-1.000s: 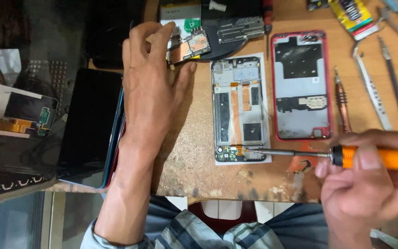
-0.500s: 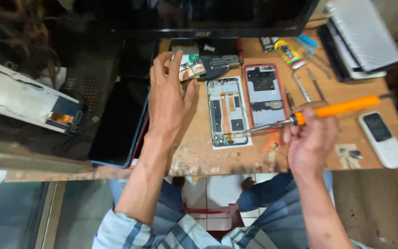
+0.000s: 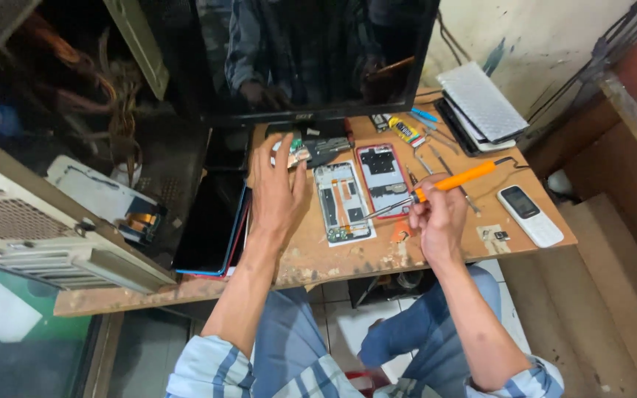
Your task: Soldering components on a mobile phone motherboard using a soldering iron at a repair bench.
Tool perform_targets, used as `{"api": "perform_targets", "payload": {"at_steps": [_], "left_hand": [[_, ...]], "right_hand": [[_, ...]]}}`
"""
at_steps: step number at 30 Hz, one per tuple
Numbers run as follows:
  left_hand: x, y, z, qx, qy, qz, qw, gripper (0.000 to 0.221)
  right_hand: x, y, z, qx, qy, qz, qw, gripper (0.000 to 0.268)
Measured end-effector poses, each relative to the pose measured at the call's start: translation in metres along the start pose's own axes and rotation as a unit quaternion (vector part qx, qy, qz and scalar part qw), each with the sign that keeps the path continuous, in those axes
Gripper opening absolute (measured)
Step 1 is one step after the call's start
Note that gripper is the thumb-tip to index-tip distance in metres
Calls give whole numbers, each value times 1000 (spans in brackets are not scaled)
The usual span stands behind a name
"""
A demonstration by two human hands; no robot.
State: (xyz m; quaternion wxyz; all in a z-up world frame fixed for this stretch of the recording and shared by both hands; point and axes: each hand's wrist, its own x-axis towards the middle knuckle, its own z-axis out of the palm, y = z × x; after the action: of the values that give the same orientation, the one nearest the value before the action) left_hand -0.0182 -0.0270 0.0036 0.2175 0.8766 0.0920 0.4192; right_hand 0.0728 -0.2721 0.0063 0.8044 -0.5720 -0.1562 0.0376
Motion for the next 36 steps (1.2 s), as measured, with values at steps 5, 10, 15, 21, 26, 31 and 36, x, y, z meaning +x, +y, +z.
{"api": "perform_targets", "payload": {"at_steps": [5,10,15,21,26,31,36], "left_hand": [[1,4,0,-29,-24,-10,999,44],[3,11,3,-36,-35,-24,998,47],[5,9,6,-20,-51,-45,997,45],[4,-5,14,17,-1,13,1000,41],[5,-4,15,33,-12,17,999,43],[7,5,13,49,-40,-46,997,44],[12,7,14,72,-57,-108,990,48]], "right_hand": [[0,-3,-1,-3,-12,-8,1000,12],[-3,-14,-2,-10,20,31,999,8],[-4,-21,-3,-47,24,45,998,13],[-5,-27,-3,-30,18,56,998,17],[-6,-31,-2,-65,51,68,994,24],[2,-7,-6,-13,58,55,997,16],[5,12,-10,-10,94,31,995,23]]}}
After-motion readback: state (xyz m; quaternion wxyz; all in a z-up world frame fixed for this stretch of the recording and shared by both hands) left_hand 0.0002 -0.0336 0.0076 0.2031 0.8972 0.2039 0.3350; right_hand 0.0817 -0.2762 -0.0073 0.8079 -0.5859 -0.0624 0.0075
